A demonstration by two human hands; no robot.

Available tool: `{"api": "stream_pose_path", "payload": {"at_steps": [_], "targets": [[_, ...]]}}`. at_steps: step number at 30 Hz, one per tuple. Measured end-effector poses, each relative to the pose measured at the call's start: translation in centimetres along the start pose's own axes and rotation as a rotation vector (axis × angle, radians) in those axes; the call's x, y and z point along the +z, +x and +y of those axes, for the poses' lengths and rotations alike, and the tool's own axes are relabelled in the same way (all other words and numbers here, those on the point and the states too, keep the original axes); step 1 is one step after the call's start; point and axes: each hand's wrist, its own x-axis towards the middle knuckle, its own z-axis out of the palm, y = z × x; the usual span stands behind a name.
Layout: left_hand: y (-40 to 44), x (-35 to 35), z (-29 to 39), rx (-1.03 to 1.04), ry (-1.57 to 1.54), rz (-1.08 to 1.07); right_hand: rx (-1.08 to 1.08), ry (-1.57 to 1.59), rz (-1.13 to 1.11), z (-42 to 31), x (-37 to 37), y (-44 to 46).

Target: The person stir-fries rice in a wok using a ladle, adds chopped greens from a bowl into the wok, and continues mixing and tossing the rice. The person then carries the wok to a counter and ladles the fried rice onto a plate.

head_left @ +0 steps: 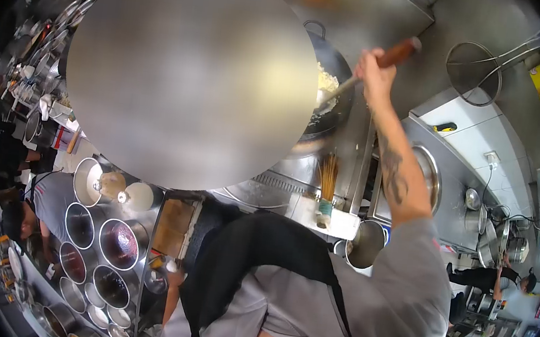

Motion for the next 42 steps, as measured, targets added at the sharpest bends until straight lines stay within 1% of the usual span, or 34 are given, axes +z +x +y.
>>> {"api": "stream_pose_path", "payload": {"at_steps": [1, 3, 4, 5, 6, 7, 8, 11, 13, 14, 15, 16, 17, 18, 19, 20, 22, 25, 26, 27, 28, 29, 30, 31, 32, 33, 34, 35, 36, 37, 39, 40, 41, 42], "targets": [[0.3, -0.3, 0.2, 0.165, 0.253, 0.051, 0.011, -0.025, 0.015, -0.8, -0.4, 1.0], [0.0, 1.8, -2.4, -0.051, -0.032, 0.222, 0.034, -0.064, 0.030, -4.2, 0.5, 3.3], [-0.5, 1.1, -1.1, -0.245, -0.695, 0.230, 0.018, -0.064, 0.050, -7.1, 1.3, 1.4], [-0.3, 0.2, 0.2, -0.441, -0.838, 0.165, -0.029, -0.070, 0.101, -5.8, 1.5, 0.9], [-0.5, -0.4, 1.3, -0.518, -0.855, 0.153, -0.076, -0.077, 0.149, -2.8, 1.5, 0.3], [-0.8, -0.9, 2.0, -0.530, -0.828, 0.142, -0.111, -0.086, 0.205, 0.4, 1.2, -1.1], [-0.8, -1.5, 2.9, -0.539, -0.795, 0.125, -0.097, 0.023, 0.222, 4.0, 1.6, 0.2], [-0.5, -3.3, 5.7, -0.553, -0.766, 0.136, -0.119, -0.023, 0.271, 2.7, 3.6, 7.4], [-0.8, -5.1, 8.2, -0.593, -0.772, 0.150, -0.099, 0.124, 0.229, -3.3, 6.3, 7.7], [-1.0, -6.3, 9.7, -0.632, -0.775, 0.142, -0.122, 0.202, 0.134, -4.9, 7.5, 6.9], [-1.2, -6.1, 9.7, -0.697, -0.793, 0.111, -0.153, 0.277, 0.050, -5.7, 8.3, 6.2], [-1.4, -6.0, 9.8, -0.763, -0.810, 0.081, -0.126, 0.196, 0.027, -4.3, 9.9, 4.9], [-1.7, -6.1, 9.9, -0.821, -0.819, 0.033, 0.012, 0.031, 0.002, -0.4, 11.8, 4.8], [-1.9, -5.4, 8.9, -0.850, -0.809, -0.041, 0.003, -0.098, -0.137, 6.2, 12.0, 6.5], [-2.1, -5.3, 9.0, -0.743, -0.796, -0.073, 0.096, -0.205, -0.179, 5.1, 13.2, 8.3], [-2.9, -5.9, 9.2, -0.636, -0.774, -0.116, 0.066, -0.298, -0.240, 5.0, 14.0, 10.4], [-2.6, -8.8, 11.1, -0.566, -0.729, -0.116, -0.124, -0.295, -0.145, 1.1, 16.0, 10.2], [-3.5, -9.9, 13.7, -0.643, -0.767, -0.092, -0.135, -0.016, -0.168, -1.5, 16.4, 7.0], [-3.6, -10.7, 15.0, -0.670, -0.754, -0.129, -0.067, -0.021, -0.241, 1.4, 16.8, 7.0], [-3.9, -8.9, 13.1, -0.725, -0.749, -0.150, 0.003, -0.024, -0.306, 4.3, 16.9, 7.0], [-4.1, -7.5, 11.9, -0.780, -0.745, -0.170, 0.072, -0.105, -0.364, 3.8, 17.5, 7.7], [-4.0, -8.9, 12.1, -0.666, -0.738, -0.187, 0.078, -0.086, -0.413, 2.6, 17.8, 7.1], [-2.9, -12.0, 14.4, -0.544, -0.734, -0.202, 0.075, -0.069, -0.460, 0.4, 18.0, 6.2], [-1.6, -13.8, 16.7, -0.494, -0.799, -0.189, 0.071, -0.055, -0.521, -2.0, 18.2, 5.2], [-0.3, -15.6, 18.9, -0.443, -0.866, -0.178, 0.041, -0.129, -0.431, -4.3, 17.8, 2.9], [1.3, -16.7, 20.8, -0.456, -0.992, -0.138, -0.080, -0.154, -0.362, -1.7, 17.5, 2.5], [2.6, -18.3, 23.1, -0.516, -1.079, -0.152, -0.196, -0.180, -0.287, 2.9, 16.4, 1.6], [4.8, -19.5, 25.2, -0.561, -1.162, -0.167, -0.321, -0.208, -0.200, 5.3, 15.2, 1.5], [7.4, -19.5, 27.1, -0.503, -1.303, -0.228, -0.113, -0.286, -0.127, 5.6, 14.2, 3.2], [9.7, -19.4, 29.0, -0.446, -1.443, -0.292, 0.012, -0.166, -0.118, 6.2, 13.1, 6.3], [14.6, -19.4, 34.2, -0.252, -1.542, -0.560, 0.008, -0.126, -0.112, 2.0, 11.6, 7.9], [16.3, -20.0, 38.3, -0.218, -1.494, -0.541, 0.018, -0.094, -0.082, -0.4, 11.2, 6.4], [18.3, -19.3, 41.0, -0.133, -1.542, -0.673, 0.027, -0.062, -0.050, -3.2, 10.4, 3.0], [20.8, -17.4, 43.7, -0.170, -1.544, -0.672, 0.035, -0.029, -0.018, -4.6, 9.9, 1.2]]}}
